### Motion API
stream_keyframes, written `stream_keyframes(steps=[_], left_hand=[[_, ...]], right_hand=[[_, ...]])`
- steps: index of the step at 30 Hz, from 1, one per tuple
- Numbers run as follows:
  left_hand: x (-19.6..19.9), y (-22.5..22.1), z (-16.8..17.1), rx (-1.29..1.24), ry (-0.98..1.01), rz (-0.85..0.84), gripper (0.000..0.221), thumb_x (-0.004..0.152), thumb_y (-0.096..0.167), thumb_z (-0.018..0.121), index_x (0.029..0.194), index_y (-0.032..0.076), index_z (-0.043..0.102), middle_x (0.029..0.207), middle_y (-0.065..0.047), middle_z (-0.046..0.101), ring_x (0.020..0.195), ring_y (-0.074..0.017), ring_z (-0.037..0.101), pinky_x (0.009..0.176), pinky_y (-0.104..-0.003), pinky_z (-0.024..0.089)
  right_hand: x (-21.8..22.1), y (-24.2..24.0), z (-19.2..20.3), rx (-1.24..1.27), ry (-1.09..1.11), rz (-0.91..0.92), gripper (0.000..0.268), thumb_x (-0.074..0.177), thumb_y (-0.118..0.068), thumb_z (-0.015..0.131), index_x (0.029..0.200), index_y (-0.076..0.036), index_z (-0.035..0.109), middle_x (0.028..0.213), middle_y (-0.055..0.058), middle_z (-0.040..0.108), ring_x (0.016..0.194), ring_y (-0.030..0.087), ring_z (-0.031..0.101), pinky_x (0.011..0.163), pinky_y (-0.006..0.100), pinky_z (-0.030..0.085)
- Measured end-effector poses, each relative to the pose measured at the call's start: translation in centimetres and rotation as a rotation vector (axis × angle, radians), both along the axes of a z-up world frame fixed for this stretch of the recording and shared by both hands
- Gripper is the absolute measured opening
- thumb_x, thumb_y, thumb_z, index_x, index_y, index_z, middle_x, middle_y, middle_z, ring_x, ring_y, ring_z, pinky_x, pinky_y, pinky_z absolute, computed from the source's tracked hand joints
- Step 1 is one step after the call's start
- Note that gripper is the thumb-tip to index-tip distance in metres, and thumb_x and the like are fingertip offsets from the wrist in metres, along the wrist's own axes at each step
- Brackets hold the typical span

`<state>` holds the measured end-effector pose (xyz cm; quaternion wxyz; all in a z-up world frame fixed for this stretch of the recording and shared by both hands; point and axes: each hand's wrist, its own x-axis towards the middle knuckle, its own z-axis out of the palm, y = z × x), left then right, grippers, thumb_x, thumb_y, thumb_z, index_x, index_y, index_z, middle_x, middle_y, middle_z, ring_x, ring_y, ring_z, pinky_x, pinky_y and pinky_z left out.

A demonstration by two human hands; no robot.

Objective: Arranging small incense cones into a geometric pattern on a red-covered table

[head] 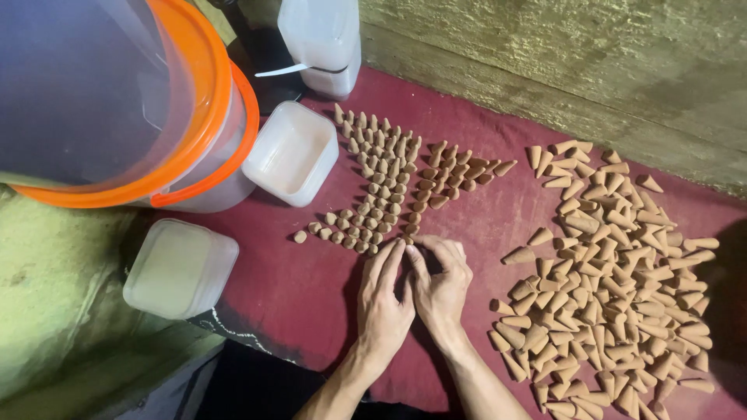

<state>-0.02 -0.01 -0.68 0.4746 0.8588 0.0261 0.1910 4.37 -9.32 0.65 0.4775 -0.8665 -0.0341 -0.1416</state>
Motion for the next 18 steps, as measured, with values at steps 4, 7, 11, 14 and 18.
stream_keyframes(steps=[4,7,11,14,18], left_hand=[[0.06,0.18,0.05,-0.004,-0.004,-0.008,0.051,0.09,-0.002,0.063,0.14,0.002,0.058,0.141,-0.018,0.062,0.132,-0.033,0.059,0.116,-0.042,0.045],[0.09,0.28,0.1,-0.019,0.004,-0.018,0.052,0.089,-0.003,0.063,0.14,0.002,0.058,0.141,-0.017,0.062,0.132,-0.0327,0.06,0.115,-0.042,0.046],[0.16,0.26,0.5,-0.017,0.013,-0.015,0.054,0.086,-0.004,0.065,0.139,0.002,0.059,0.139,-0.016,0.064,0.129,-0.0324,0.061,0.114,-0.042,0.046],[0.21,0.22,0.56,-0.006,0.013,-0.002,0.053,0.085,-0.003,0.067,0.137,0.002,0.06,0.137,-0.015,0.065,0.127,-0.0315,0.062,0.112,-0.041,0.047],[0.25,0.26,0.62,0.013,-0.003,0.009,0.052,0.086,0.0,0.07,0.137,0.003,0.061,0.137,-0.014,0.066,0.127,-0.0293,0.062,0.112,-0.04,0.047]], right_hand=[[0.08,0.09,-0.18,-0.009,-0.01,-0.004,0.016,0.091,-0.021,0.078,0.105,-0.013,0.078,0.099,0.001,0.077,0.09,0.016,0.065,0.085,0.031,0.051],[0.09,0.15,-0.14,-0.015,-0.004,0.0,0.015,0.092,-0.022,0.078,0.104,-0.014,0.078,0.098,-0.001,0.077,0.088,0.015,0.064,0.085,0.03,0.05],[-0.03,-0.02,-0.17,-0.003,0.008,-0.026,0.017,0.09,-0.022,0.079,0.103,-0.012,0.076,0.099,0.0,0.077,0.09,0.015,0.065,0.083,0.03,0.052],[-0.11,-0.16,0.15,0.004,0.039,-0.041,0.02,0.089,-0.023,0.08,0.104,-0.012,0.076,0.1,0.001,0.077,0.091,0.015,0.066,0.08,0.03,0.055],[-0.24,-0.24,0.41,0.026,0.076,-0.05,0.019,0.088,-0.024,0.081,0.103,-0.013,0.077,0.096,0.001,0.076,0.086,0.014,0.064,0.076,0.028,0.053]])
